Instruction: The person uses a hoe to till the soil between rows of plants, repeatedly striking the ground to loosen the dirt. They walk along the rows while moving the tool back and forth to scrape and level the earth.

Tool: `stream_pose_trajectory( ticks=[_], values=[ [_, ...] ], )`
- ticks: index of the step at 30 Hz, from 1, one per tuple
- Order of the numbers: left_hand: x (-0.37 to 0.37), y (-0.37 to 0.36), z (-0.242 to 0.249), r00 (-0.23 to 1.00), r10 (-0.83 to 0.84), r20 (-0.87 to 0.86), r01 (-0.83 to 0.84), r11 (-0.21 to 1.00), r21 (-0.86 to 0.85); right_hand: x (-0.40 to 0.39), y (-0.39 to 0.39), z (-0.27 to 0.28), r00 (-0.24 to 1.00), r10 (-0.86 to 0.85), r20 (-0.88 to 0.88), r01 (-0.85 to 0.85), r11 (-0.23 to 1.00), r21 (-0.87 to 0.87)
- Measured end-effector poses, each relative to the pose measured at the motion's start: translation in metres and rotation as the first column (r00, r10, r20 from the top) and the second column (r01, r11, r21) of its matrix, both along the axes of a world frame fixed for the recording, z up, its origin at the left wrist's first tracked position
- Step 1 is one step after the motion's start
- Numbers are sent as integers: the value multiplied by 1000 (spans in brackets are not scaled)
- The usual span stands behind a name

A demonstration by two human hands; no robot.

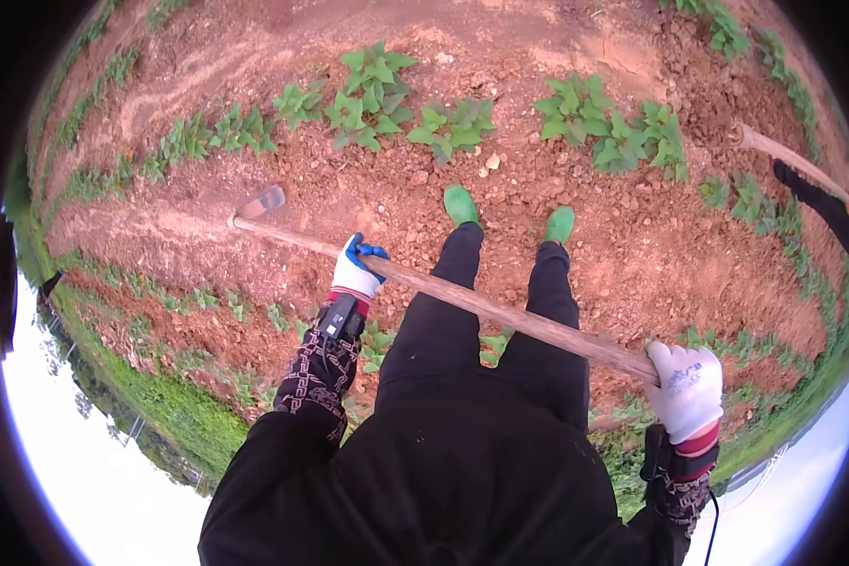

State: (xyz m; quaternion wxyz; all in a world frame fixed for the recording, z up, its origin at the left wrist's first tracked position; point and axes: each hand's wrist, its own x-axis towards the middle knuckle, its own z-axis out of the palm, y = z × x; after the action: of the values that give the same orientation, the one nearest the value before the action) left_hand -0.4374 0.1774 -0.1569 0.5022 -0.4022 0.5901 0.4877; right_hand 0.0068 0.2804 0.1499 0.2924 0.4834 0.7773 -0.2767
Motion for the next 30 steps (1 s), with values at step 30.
stream_pose_trajectory(
  ticks=[30],
  values=[
    [-31, -73, 69, 940, 95, -329, -71, 994, 85, 45, -82, -137, 959, -98, -266, 67, 990, -123]
  ],
)
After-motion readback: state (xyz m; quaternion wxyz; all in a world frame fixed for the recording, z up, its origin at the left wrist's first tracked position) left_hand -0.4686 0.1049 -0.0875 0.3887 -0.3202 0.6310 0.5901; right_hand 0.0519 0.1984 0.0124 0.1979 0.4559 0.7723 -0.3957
